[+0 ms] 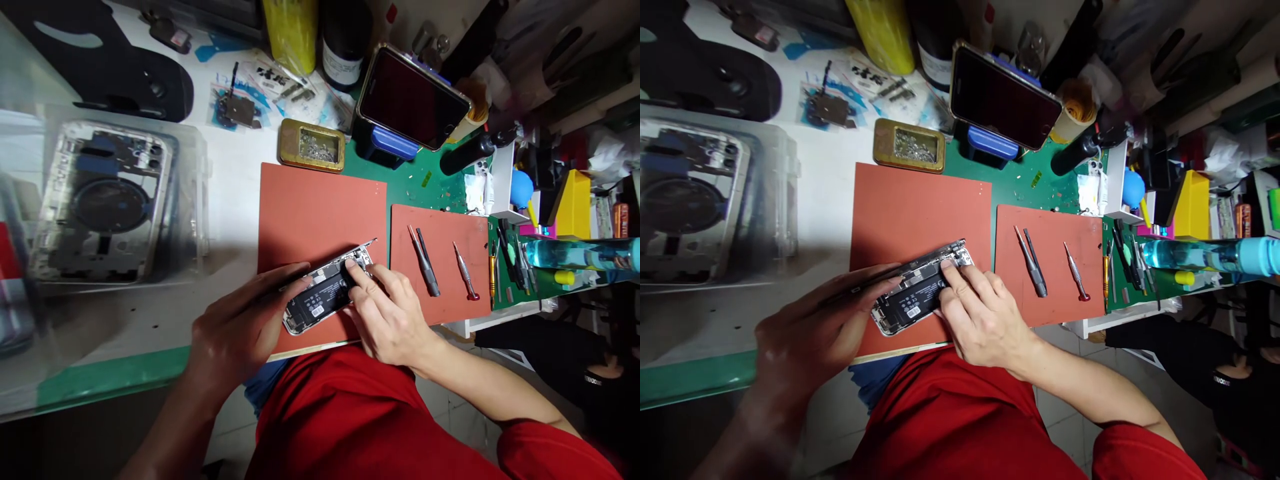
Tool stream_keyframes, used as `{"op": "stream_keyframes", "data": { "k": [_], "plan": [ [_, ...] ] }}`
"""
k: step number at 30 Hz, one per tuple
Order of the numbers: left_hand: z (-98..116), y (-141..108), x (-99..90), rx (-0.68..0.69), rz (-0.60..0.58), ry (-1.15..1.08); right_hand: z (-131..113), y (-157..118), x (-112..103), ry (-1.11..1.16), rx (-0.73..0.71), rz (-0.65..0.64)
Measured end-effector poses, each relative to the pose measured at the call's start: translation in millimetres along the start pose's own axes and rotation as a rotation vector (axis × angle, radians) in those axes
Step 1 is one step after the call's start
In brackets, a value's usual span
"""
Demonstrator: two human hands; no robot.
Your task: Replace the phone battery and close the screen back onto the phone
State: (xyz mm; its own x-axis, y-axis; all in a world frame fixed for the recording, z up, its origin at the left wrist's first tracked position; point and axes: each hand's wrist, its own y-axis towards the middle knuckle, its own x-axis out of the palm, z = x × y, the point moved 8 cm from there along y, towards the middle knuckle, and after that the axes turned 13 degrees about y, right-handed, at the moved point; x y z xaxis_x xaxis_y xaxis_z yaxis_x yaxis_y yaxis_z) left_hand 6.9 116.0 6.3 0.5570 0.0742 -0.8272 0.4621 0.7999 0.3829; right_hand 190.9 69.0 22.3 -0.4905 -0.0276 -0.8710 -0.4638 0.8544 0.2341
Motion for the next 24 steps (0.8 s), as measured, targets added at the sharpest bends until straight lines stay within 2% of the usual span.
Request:
{"op": "stream_keyframes", "data": {
  "k": [5,14,24],
  "plan": [
    [-2.8,-4.0,4.5,-0.040,-0.032,0.018,1.5,-4.5,9.6,-0.041,0.042,-0.036],
    [-2.6,-3.1,1.4,-0.029,0.018,-0.027,3.9,-3.2,3.8,0.003,0.069,-0.004],
    [-1.9,-4.1,3.6,-0.073,-0.005,-0.029,9.3,-4.8,0.4,0.052,0.072,0.002]
  ]
}}
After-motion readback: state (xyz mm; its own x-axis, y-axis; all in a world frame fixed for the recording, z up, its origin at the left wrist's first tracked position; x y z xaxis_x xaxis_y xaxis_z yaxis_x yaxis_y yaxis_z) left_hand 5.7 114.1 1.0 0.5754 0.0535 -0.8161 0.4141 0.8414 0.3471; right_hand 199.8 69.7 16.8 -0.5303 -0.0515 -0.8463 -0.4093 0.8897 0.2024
